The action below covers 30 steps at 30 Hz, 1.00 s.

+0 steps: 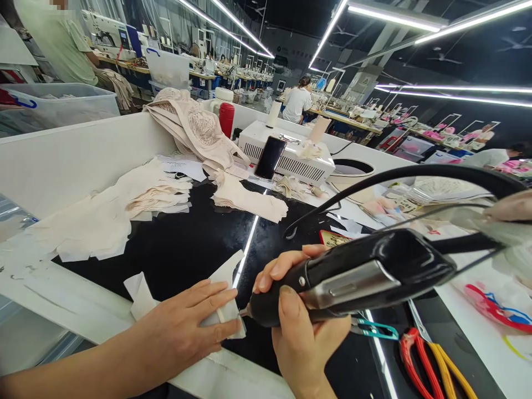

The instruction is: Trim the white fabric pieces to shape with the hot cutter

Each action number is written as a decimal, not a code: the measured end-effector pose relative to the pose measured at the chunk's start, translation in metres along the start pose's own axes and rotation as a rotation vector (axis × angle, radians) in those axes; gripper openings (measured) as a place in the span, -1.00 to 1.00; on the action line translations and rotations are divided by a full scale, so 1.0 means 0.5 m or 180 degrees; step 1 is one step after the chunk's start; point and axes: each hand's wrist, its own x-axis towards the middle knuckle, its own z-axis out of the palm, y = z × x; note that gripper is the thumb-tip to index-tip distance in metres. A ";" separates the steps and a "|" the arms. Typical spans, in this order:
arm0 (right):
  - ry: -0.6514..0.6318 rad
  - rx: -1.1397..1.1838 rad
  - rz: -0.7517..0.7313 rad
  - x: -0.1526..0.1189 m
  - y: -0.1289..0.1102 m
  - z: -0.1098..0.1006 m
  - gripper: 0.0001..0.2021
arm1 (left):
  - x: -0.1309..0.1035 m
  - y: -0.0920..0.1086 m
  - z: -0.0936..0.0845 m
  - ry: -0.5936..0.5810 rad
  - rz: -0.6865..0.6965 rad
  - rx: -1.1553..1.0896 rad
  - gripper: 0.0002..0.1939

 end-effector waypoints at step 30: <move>-0.0042 0.0023 -0.0097 -0.012 0.001 -0.003 -0.65 | 0.019 -0.032 -0.033 0.0001 0.0533 0.0418 -0.71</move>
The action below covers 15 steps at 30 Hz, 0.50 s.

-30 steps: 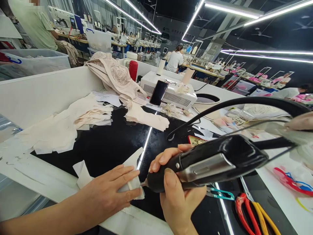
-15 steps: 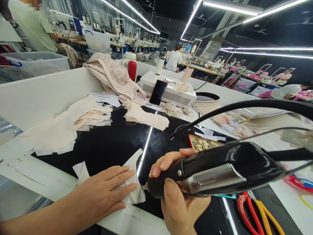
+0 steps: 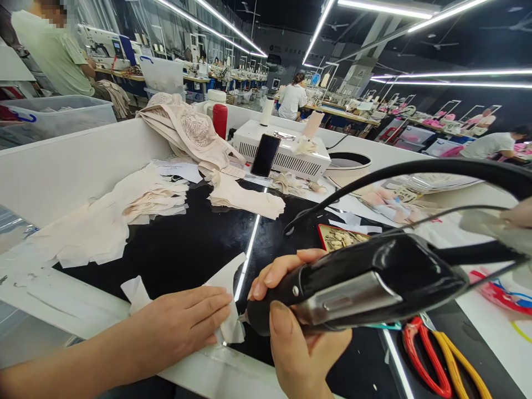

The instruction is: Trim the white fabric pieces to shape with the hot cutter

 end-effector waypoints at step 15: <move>0.0021 0.0047 0.0021 -0.002 0.001 0.002 -0.66 | -0.006 0.004 -0.004 -0.0139 -0.0176 -0.0339 -0.79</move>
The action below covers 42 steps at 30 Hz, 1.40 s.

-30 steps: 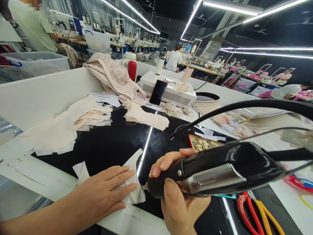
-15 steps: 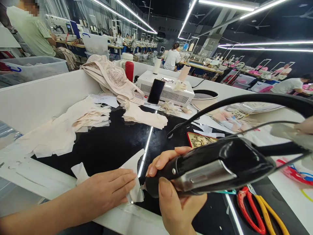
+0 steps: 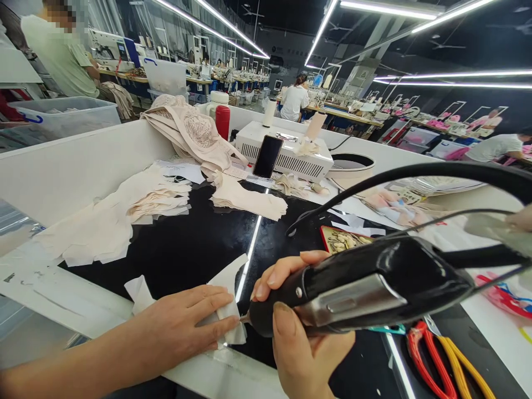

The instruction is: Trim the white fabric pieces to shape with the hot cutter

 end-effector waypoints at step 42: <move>0.0067 0.0071 -0.0046 0.029 0.034 0.017 -0.65 | 0.004 -0.008 0.012 0.0009 -0.0083 -0.0186 -0.82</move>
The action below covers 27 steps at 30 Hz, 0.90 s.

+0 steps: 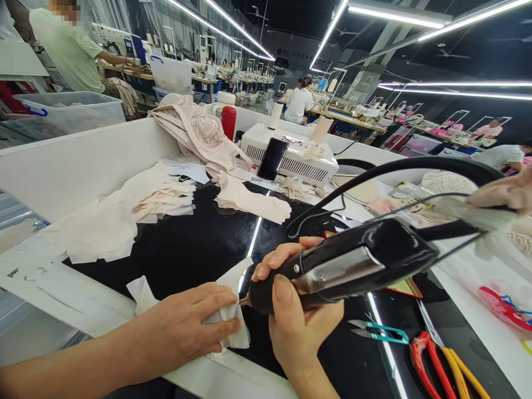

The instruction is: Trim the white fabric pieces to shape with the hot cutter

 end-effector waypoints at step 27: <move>-0.0150 -0.0051 0.0103 -0.006 -0.010 -0.015 -0.65 | 0.066 -0.146 -0.013 -0.0751 0.0302 -0.1004 -0.57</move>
